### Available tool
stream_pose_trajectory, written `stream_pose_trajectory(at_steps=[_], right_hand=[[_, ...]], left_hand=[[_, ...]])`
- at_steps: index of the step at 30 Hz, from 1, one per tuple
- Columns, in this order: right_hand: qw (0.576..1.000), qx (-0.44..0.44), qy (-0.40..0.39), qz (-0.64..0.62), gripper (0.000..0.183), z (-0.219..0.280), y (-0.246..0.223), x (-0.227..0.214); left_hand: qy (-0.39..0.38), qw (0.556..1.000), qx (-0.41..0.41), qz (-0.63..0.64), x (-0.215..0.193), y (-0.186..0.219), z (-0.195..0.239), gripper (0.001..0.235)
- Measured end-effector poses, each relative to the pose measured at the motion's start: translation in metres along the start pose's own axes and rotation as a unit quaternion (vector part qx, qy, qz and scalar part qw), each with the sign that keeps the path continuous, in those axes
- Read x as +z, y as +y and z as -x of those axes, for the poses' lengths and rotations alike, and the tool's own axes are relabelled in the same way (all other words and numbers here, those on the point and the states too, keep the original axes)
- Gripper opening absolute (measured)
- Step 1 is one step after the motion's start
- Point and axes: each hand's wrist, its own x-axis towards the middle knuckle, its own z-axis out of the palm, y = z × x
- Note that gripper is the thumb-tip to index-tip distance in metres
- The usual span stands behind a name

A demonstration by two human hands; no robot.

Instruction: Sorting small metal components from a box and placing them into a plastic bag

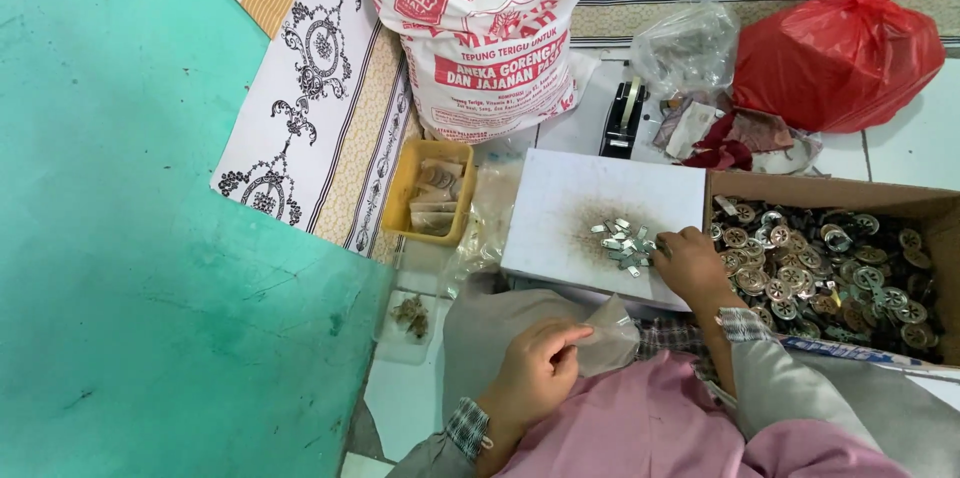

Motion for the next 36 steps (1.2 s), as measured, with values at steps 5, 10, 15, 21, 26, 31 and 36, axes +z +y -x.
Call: stream_pose_trajectory(at_steps=[5, 10, 15, 21, 26, 31, 36], right_hand=[[1.0, 0.018, -0.001, 0.012, 0.035, 0.003, -0.013, -0.004], [0.998, 0.051, -0.024, 0.002, 0.023, 0.002, -0.013, -0.008], [0.998, -0.008, 0.035, -0.054, 0.021, 0.001, 0.006, 0.007], [0.942, 0.11, -0.046, -0.315, 0.025, 0.004, 0.006, -0.002], [0.857, 0.155, -0.034, -0.491, 0.03, 0.023, -0.016, -0.033], [0.821, 0.107, -0.001, -0.561, 0.025, 0.043, -0.047, -0.072], [0.824, -0.16, 0.079, -0.538, 0.013, 0.074, -0.087, -0.122]], left_hand=[[-0.022, 0.998, -0.06, 0.025, -0.002, -0.005, 0.008, 0.035], [-0.03, 0.998, -0.049, 0.025, 0.003, -0.004, 0.001, 0.037], [-0.002, 1.0, 0.012, 0.011, -0.017, 0.02, -0.025, 0.035], [0.08, 0.992, 0.036, -0.088, -0.056, 0.049, -0.046, 0.039], [0.073, 0.988, 0.051, -0.124, -0.048, 0.023, -0.053, 0.037], [0.058, 0.981, 0.069, -0.173, -0.023, -0.004, -0.054, 0.036], [-0.002, 0.984, 0.017, -0.176, 0.002, -0.028, -0.054, 0.035]])
